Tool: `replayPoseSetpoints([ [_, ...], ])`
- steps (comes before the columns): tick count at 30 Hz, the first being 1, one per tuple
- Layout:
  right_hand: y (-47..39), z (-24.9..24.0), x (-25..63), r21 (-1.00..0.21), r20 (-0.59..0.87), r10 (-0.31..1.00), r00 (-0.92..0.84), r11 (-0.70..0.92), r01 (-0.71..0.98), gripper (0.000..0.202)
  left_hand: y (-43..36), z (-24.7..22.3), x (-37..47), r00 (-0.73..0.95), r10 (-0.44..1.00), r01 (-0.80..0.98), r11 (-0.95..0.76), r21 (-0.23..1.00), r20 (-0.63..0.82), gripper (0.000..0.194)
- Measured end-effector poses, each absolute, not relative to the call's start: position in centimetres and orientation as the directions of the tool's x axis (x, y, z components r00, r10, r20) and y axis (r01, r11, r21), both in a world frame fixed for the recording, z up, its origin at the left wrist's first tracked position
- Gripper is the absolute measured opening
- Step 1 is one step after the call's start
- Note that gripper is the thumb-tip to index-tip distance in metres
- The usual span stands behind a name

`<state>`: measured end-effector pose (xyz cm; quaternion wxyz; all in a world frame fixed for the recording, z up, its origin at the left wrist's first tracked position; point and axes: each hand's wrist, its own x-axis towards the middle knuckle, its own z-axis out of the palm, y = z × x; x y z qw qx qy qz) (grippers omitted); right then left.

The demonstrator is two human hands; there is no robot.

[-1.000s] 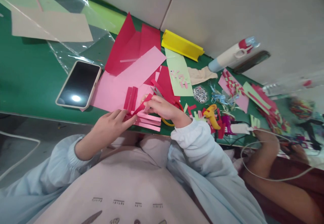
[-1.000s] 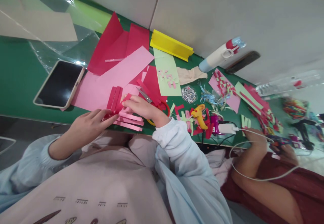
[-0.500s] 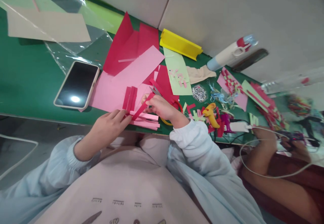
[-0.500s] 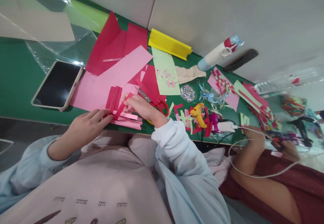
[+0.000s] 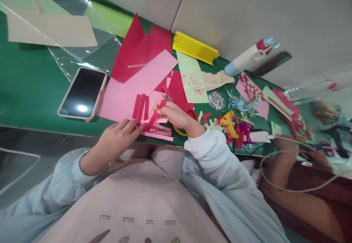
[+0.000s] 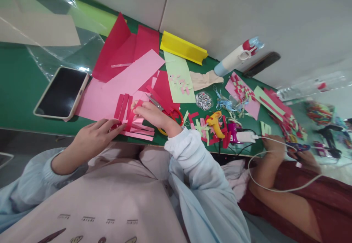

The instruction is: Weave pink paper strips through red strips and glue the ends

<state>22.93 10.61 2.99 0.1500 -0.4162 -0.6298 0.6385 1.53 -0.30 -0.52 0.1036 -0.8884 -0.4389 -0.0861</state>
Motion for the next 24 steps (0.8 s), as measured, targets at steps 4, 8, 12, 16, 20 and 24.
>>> replayPoseSetpoints([
  [4,10.4,3.8,23.4,-0.960,-0.245,0.706,-0.664,-0.084,0.265,0.009,-0.4,-0.5,1.5,0.602,0.750,0.796,-0.592,-0.129,0.273,0.046],
  [8,10.4,4.3,24.0,-0.959,-0.162,0.722,-0.672,0.045,0.279,0.017,-0.3,-0.6,1.5,0.603,0.738,0.794,-0.592,-0.140,0.302,0.043],
  [12,11.1,3.5,24.7,-0.951,-0.156,0.764,-0.626,0.054,0.303,0.019,-0.2,-1.0,1.5,0.602,0.735,0.794,-0.590,-0.144,0.312,0.041],
  [16,11.8,2.2,25.1,-0.947,-0.187,0.805,-0.562,0.004,0.322,0.019,-0.2,-1.2,1.5,0.603,0.737,0.794,-0.592,-0.138,0.306,0.039],
  [20,12.0,1.7,25.1,-0.946,-0.226,0.824,-0.520,-0.058,0.320,0.018,-0.2,-1.1,1.5,0.599,0.733,0.795,-0.593,-0.128,0.321,0.040],
  [24,12.2,1.3,24.7,-0.919,-0.258,0.830,-0.494,-0.052,0.391,0.015,-0.3,-1.0,1.6,0.584,0.744,0.804,-0.586,-0.101,0.324,0.044],
])
